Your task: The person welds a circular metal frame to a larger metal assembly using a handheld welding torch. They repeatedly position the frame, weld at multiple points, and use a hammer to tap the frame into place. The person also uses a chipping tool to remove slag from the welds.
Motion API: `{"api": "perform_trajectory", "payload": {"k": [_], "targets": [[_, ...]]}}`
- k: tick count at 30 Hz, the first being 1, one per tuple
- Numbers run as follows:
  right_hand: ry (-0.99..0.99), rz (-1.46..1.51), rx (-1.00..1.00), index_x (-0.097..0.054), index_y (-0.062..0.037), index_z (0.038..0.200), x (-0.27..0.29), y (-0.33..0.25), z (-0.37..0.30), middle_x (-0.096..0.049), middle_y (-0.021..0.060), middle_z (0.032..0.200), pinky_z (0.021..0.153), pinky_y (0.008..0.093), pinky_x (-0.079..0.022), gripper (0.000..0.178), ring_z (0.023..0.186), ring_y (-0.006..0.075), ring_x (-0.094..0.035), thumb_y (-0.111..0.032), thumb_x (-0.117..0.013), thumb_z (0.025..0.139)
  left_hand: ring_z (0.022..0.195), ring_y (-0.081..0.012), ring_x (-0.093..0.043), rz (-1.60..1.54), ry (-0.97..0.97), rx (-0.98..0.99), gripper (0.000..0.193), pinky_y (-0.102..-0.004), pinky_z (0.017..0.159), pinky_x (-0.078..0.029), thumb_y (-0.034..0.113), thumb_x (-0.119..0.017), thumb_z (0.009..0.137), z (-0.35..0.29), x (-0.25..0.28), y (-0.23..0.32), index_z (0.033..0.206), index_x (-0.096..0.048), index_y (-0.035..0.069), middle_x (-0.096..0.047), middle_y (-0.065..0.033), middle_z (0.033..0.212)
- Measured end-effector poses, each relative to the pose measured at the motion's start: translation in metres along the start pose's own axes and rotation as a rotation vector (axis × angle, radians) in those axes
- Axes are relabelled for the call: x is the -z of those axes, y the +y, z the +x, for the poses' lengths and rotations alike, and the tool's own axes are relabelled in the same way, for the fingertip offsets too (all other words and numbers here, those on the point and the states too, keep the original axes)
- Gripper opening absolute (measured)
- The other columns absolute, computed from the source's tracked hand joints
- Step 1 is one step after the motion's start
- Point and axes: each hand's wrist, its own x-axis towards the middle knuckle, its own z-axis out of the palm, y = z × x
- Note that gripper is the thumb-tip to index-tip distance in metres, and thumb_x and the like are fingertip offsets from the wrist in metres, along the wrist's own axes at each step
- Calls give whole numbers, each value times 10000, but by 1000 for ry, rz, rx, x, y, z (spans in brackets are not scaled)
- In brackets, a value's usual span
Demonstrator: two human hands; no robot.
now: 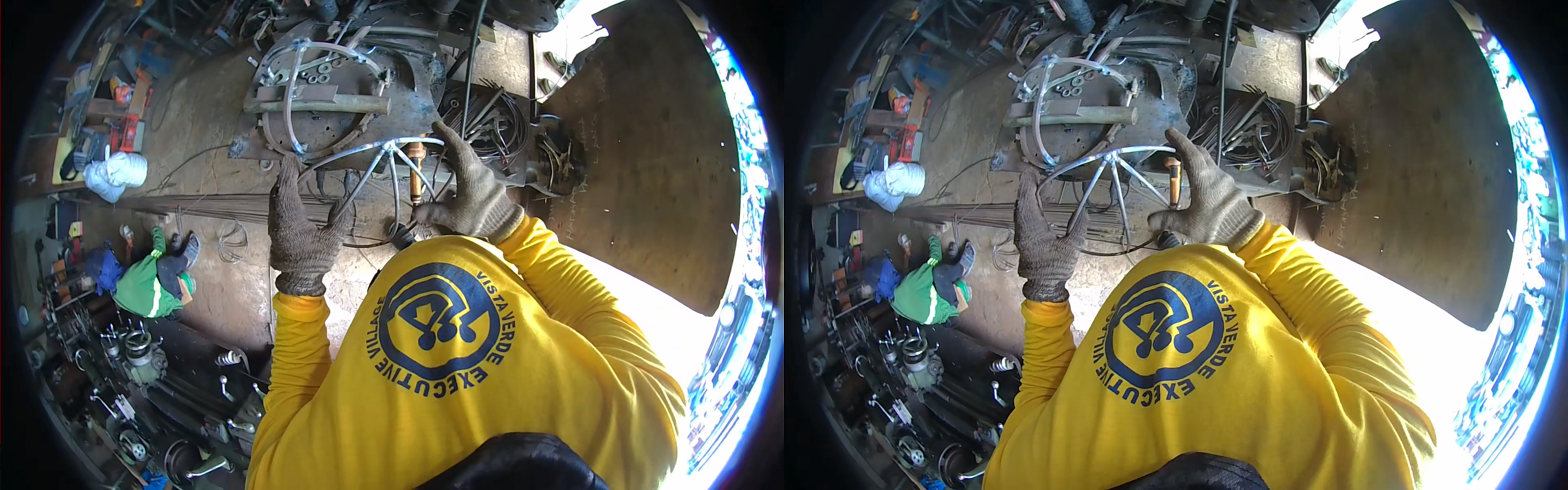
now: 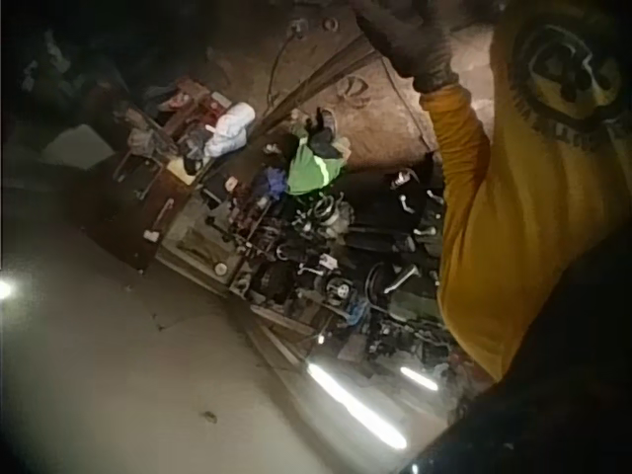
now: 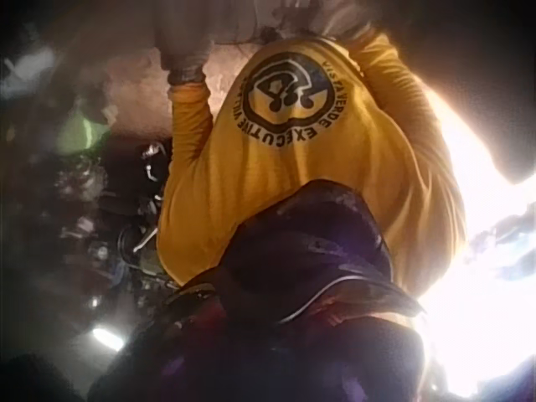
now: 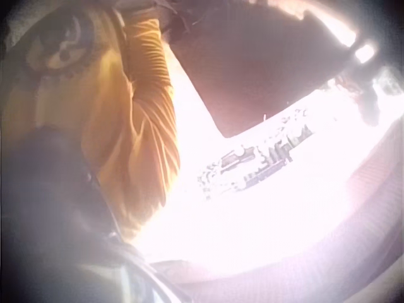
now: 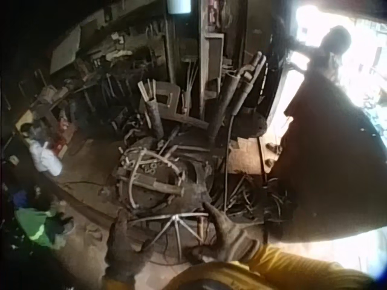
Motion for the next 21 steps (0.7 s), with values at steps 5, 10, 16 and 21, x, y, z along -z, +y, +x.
{"api": "perform_trajectory", "payload": {"k": [5, 10, 16, 21], "targets": [[57, 36, -51, -378, -30, 1657, -8, 6, -11, -550, 197, 1546, 1167, 464, -536, 1133, 1400, 321, -619, -250, -1017, 748, 1485, -399, -509, 97, 138, -86, 997, -474, 1244, -422, 326, -937, 857, -5, -7, 10, 1628, -419, -36, -524, -257, 1576], [116, 7, -97, -445, -23, 1609, -8, 13, -14, -587, 186, 1487, 1131, 419, -564, 1066, 1360, 298, -652, -241, -1019, 738, 1432, -477, -534, -17, 153, -155, 1095, -547, 1195, -452, 464, -947, 820, -27, -29, 37, 1618, -407, -55, -541, -303, 1528], [67, -62, 1, -443, -9, 1604, 3, 28, -12, -616, 217, 1430, 1082, 413, -589, 1095, 1284, 317, -693, -258, -1029, 713, 1360, -451, -587, 237, 49, 128, 1336, -519, 1155, -491, 507, -1020, 665, -39, -59, 75, 1623, -345, -134, -562, -330, 1470], [-20, -87, 17, -424, 5, 1614, 19, 29, -8, -602, 257, 1463, 1128, 450, -554, 1213, 1330, 376, -655, -401, -1062, 666, 1311, -434, -629, 192, 93, 167, 1270, -502, 1123, -520, 396, -1024, 682, -36, -66, 87, 1603, -348, -157, -569, -338, 1438]]}}
